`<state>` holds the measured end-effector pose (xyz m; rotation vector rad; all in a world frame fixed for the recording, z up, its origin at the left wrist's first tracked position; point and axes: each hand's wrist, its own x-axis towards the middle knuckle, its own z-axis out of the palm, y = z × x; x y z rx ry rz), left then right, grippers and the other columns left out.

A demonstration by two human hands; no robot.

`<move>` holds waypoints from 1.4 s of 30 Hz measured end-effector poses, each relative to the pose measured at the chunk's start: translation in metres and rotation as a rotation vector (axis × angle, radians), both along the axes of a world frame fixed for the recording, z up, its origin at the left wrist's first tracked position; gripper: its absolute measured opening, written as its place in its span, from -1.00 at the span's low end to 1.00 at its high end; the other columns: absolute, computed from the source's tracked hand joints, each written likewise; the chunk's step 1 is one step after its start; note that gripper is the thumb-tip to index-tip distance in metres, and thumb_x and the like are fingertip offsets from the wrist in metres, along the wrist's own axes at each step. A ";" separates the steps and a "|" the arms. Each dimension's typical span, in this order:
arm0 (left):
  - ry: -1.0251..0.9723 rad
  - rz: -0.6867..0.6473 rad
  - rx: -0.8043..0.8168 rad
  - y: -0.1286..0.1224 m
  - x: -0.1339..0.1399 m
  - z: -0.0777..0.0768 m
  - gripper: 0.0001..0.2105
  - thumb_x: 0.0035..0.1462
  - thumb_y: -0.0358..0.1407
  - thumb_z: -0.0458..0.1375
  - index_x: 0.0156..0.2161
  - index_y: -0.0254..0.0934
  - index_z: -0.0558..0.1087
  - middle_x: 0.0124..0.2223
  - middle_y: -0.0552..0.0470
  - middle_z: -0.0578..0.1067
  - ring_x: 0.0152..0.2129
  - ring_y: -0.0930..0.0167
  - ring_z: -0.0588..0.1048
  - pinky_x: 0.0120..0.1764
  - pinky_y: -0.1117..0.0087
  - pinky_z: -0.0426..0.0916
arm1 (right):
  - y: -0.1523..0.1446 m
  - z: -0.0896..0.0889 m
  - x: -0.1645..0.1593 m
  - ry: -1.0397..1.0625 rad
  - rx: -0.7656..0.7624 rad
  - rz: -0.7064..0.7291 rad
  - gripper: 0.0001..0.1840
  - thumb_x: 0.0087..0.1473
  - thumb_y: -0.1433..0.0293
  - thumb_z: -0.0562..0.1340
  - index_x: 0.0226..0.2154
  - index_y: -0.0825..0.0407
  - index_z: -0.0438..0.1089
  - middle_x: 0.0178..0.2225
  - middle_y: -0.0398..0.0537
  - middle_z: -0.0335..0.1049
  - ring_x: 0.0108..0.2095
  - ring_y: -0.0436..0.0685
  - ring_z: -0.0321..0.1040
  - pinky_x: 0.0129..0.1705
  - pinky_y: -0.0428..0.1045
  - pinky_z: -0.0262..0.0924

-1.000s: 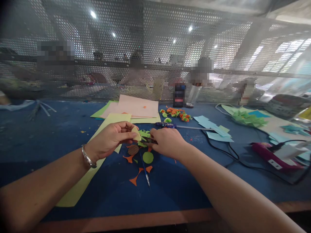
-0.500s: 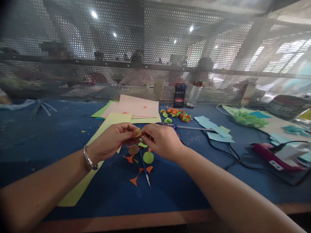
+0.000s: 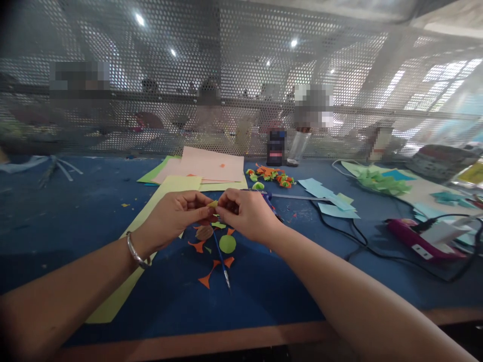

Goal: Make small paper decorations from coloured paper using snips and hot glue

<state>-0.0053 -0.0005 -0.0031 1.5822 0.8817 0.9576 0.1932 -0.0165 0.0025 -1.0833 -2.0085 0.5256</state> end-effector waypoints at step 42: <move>0.251 -0.250 0.094 -0.002 -0.004 0.009 -0.76 0.20 -0.14 0.22 -0.36 -0.29 0.45 -0.45 0.04 0.56 -0.52 0.47 0.52 -0.43 0.47 0.42 | -0.001 0.010 0.008 0.125 -0.321 0.157 -0.86 0.09 0.34 0.30 -0.40 0.04 0.35 -0.65 -0.27 0.31 -0.70 -0.09 0.20 -0.64 -0.14 0.07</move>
